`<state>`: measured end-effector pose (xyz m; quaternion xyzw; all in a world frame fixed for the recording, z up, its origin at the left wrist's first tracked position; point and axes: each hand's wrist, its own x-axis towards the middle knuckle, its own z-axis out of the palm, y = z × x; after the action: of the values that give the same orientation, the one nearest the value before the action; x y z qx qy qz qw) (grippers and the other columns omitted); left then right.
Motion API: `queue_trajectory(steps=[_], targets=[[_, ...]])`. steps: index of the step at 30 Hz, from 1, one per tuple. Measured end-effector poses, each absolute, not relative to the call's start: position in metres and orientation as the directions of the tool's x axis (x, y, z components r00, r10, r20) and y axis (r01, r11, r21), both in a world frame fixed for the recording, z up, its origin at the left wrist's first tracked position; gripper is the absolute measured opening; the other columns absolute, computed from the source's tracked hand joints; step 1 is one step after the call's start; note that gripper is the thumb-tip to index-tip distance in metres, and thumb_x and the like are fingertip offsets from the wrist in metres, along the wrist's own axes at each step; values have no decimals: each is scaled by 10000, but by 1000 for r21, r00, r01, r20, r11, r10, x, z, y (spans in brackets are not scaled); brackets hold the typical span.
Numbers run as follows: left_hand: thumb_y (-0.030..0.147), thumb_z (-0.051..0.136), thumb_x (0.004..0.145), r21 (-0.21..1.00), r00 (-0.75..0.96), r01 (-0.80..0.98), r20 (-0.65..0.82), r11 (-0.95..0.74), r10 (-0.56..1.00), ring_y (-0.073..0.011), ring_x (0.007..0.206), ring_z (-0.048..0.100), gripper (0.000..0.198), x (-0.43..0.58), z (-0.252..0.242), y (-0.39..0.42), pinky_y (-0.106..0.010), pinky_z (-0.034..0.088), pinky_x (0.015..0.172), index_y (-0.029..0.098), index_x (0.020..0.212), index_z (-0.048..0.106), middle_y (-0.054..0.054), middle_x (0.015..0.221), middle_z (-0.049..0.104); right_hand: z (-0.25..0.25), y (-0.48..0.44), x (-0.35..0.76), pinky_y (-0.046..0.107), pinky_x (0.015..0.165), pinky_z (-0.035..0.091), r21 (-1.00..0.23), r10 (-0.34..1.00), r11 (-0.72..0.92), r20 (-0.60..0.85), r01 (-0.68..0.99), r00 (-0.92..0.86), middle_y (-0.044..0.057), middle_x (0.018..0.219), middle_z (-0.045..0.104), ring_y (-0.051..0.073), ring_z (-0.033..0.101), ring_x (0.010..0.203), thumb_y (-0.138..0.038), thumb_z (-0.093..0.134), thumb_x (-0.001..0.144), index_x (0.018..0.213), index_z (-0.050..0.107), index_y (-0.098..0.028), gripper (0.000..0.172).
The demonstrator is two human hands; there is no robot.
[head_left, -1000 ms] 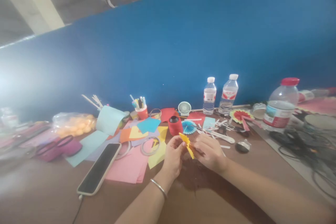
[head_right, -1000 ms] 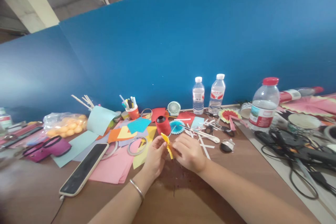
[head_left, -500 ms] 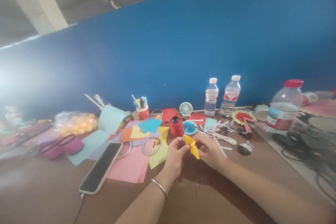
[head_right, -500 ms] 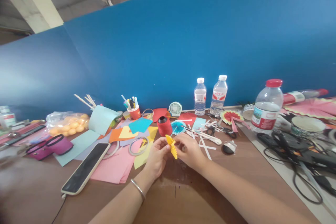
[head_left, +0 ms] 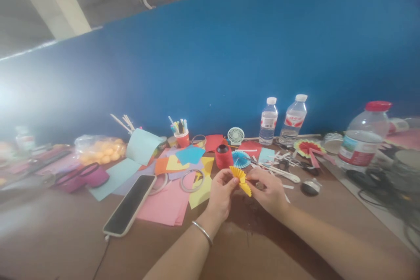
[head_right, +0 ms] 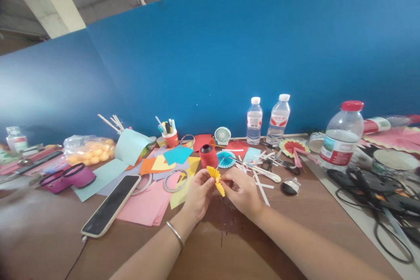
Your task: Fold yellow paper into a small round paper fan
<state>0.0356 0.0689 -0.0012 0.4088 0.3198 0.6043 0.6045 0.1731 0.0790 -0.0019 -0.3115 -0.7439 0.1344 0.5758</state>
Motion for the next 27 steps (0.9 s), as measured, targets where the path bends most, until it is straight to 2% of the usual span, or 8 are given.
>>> queue_trajectory(steps=[10, 12, 14, 16, 18, 21, 27], targets=[[177, 671, 646, 865, 88, -501, 89, -34, 992, -93, 708, 537, 206, 35, -1, 69, -201, 426, 631, 169, 816, 554, 5, 773, 565, -5, 82, 177, 268, 597, 416, -463, 523, 838, 831, 288, -188, 10, 675, 557, 140, 511, 646, -70, 588, 687, 769, 549, -201, 159], [174, 681, 634, 841, 136, -541, 93, -5, 986, -94, 706, 542, 207, 34, 0, 69, -204, 427, 640, 164, 804, 563, 3, 770, 571, -4, 83, 177, 257, 568, 405, -531, 589, 800, 785, 281, -194, 1, 645, 539, 133, 497, 612, -102, 583, 697, 731, 540, -197, 110], [178, 684, 631, 810, 190, -586, 90, 40, 978, -92, 700, 545, 210, 34, 0, 69, -199, 426, 630, 157, 806, 571, -7, 797, 578, -4, 84, 175, 245, 547, 407, -660, 697, 716, 693, 228, -184, 0, 643, 537, 128, 497, 595, -147, 568, 718, 710, 532, -193, 59], [196, 674, 649, 781, 232, -617, 65, 95, 971, -83, 686, 543, 207, 33, 0, 69, -180, 417, 594, 146, 826, 579, -21, 827, 581, -3, 86, 174, 240, 554, 423, -783, 787, 611, 586, 113, -193, 7, 669, 552, 130, 516, 607, -190, 556, 734, 714, 525, -188, 37], [209, 660, 669, 771, 255, -621, 29, 141, 967, -77, 676, 541, 210, 33, 0, 68, -164, 405, 559, 136, 850, 583, -36, 849, 581, -2, 89, 173, 242, 569, 438, -853, 830, 522, 509, -4, -229, 10, 691, 564, 134, 530, 623, -227, 566, 732, 731, 519, -185, 63], [210, 653, 676, 787, 246, -602, 24, 134, 969, -85, 673, 543, 215, 33, 1, 68, -167, 404, 543, 130, 862, 581, -43, 842, 579, -1, 90, 172, 241, 575, 441, -879, 841, 472, 472, -71, -265, 3, 680, 553, 132, 524, 620, -258, 584, 721, 727, 511, -186, 102], [163, 660, 661, 836, 217, -544, 61, 69, 974, -98, 702, 545, 198, 33, 4, 67, -200, 420, 609, 134, 838, 575, -28, 812, 573, -2, 90, 170, 234, 574, 438, -899, 857, 409, 438, -160, -273, -5, 683, 535, 122, 517, 621, -264, 620, 697, 701, 506, -185, 138]])
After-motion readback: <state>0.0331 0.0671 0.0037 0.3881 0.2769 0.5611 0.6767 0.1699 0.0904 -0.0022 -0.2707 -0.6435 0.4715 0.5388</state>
